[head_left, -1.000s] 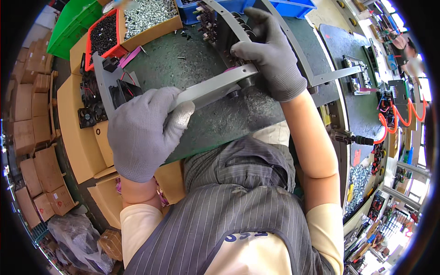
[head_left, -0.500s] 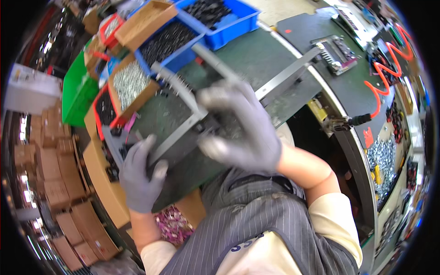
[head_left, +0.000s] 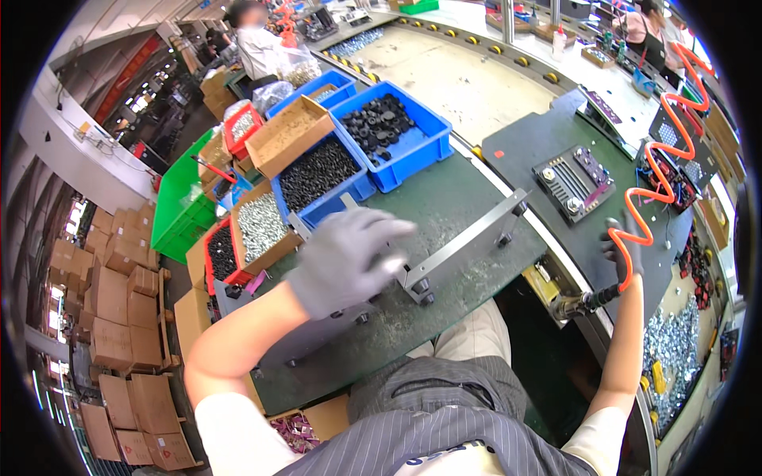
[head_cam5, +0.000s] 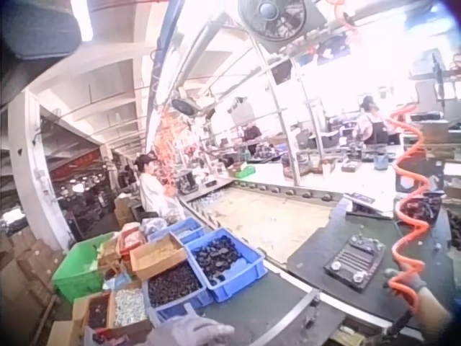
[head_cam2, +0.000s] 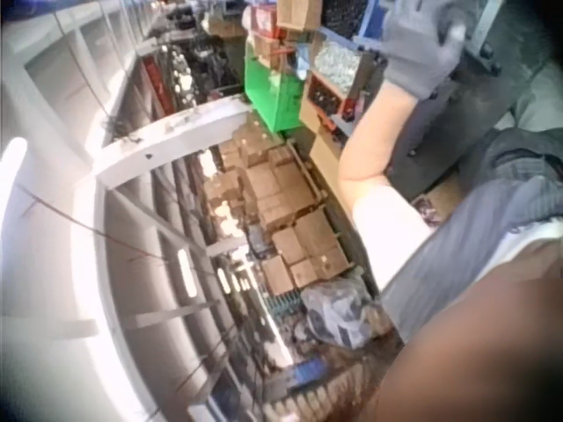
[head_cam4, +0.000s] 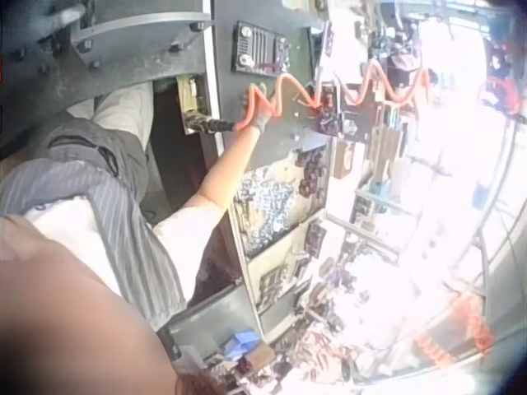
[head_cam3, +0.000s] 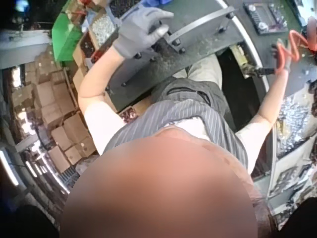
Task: Assembling the metal chassis for an electronic device by attaching panels and fans using an air screwdriver.
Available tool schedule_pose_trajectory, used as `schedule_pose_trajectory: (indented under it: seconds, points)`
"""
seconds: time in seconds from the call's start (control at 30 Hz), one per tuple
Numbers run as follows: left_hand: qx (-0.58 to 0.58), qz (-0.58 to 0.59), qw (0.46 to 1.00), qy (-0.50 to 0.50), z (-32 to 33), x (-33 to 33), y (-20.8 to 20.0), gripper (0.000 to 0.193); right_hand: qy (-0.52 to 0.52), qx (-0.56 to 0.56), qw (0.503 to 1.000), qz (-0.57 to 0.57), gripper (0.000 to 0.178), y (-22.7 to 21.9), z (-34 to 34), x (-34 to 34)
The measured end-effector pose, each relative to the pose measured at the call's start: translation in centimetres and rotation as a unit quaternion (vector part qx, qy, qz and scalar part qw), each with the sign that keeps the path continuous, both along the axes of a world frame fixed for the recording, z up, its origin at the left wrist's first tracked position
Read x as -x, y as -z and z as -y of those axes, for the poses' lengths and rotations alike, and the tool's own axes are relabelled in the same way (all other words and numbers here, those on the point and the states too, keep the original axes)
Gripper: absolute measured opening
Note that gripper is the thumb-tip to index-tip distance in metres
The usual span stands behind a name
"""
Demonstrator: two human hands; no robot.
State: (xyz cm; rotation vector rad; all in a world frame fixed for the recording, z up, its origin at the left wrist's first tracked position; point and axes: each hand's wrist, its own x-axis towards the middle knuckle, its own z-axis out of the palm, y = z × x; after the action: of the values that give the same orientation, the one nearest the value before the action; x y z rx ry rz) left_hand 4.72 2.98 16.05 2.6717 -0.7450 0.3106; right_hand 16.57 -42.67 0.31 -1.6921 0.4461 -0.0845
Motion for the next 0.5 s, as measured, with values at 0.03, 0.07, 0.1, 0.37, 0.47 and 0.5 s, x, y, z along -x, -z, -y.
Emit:
schedule_pose_trajectory:
  seconds: [0.03, 0.07, 0.1, 0.37, 0.47, 0.5]
  points:
    - [0.001, 0.021, 1.000, 0.010, 1.4, -1.3, 0.7, 0.039, -0.006, -0.020, 0.999, -0.029, 0.048, -0.3, -2.4, -1.5]
    - [-0.025, -0.001, 1.000, -0.005, 2.6, -2.2, 1.7, 0.040, -0.048, -0.052, 0.994, -0.083, 0.046, 0.4, -3.3, -3.8]
    - [-0.053, -0.017, 0.998, -0.019, 3.7, -2.5, 2.4, 0.042, -0.089, -0.084, 0.984, -0.130, 0.043, 0.7, -3.7, -5.3]
    - [-0.193, -0.359, 0.913, -0.006, 4.5, -3.5, 0.3, 0.039, -0.104, 0.077, 0.987, -0.098, 0.025, 1.6, -4.2, -9.0]
    - [-0.173, -0.328, 0.928, -0.030, 3.4, -2.9, 1.7, 0.040, -0.120, 0.079, 0.989, 0.020, 0.025, 3.4, -1.1, -12.2]
    - [-0.173, -0.330, 0.927, -0.033, 3.2, -2.6, 2.4, 0.040, -0.093, 0.093, 0.991, 0.036, 0.026, 2.0, -1.2, -12.7]
